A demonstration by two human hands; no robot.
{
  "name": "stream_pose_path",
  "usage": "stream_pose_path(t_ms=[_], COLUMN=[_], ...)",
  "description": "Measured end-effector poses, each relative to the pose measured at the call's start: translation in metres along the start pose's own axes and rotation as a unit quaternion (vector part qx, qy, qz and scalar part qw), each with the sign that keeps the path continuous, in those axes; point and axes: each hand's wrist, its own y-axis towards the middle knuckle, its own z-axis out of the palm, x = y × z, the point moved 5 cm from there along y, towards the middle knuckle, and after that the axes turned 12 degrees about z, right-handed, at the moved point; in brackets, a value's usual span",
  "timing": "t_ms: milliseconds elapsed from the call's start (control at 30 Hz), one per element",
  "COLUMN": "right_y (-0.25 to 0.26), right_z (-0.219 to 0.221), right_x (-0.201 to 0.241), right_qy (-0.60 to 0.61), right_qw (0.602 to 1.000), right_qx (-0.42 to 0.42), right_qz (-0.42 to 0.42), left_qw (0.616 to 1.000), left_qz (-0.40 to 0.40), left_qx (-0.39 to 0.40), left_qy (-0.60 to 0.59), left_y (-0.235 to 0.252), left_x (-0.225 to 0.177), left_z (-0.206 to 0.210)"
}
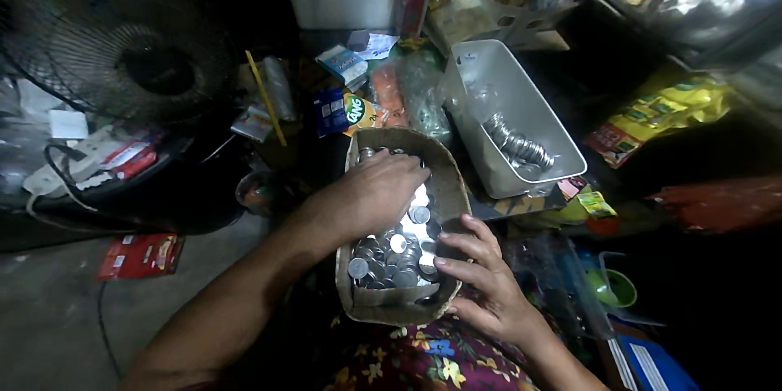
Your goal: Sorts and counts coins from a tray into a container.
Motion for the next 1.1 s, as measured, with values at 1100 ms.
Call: stream_pose_path(t_ms=[1100], right_y=[-0.001], right_z=[0.000], right_x=[-0.001], right_qy=[0.008], right_qw=[1.000], right_qx=[0.001], right_qz=[0.004], left_qw=[0.998], left_qz=[0.013], left_qx=[0.050], left_qy=[-0.043], left_y=[0.007], left_x=[0.005], left_z=[0.015])
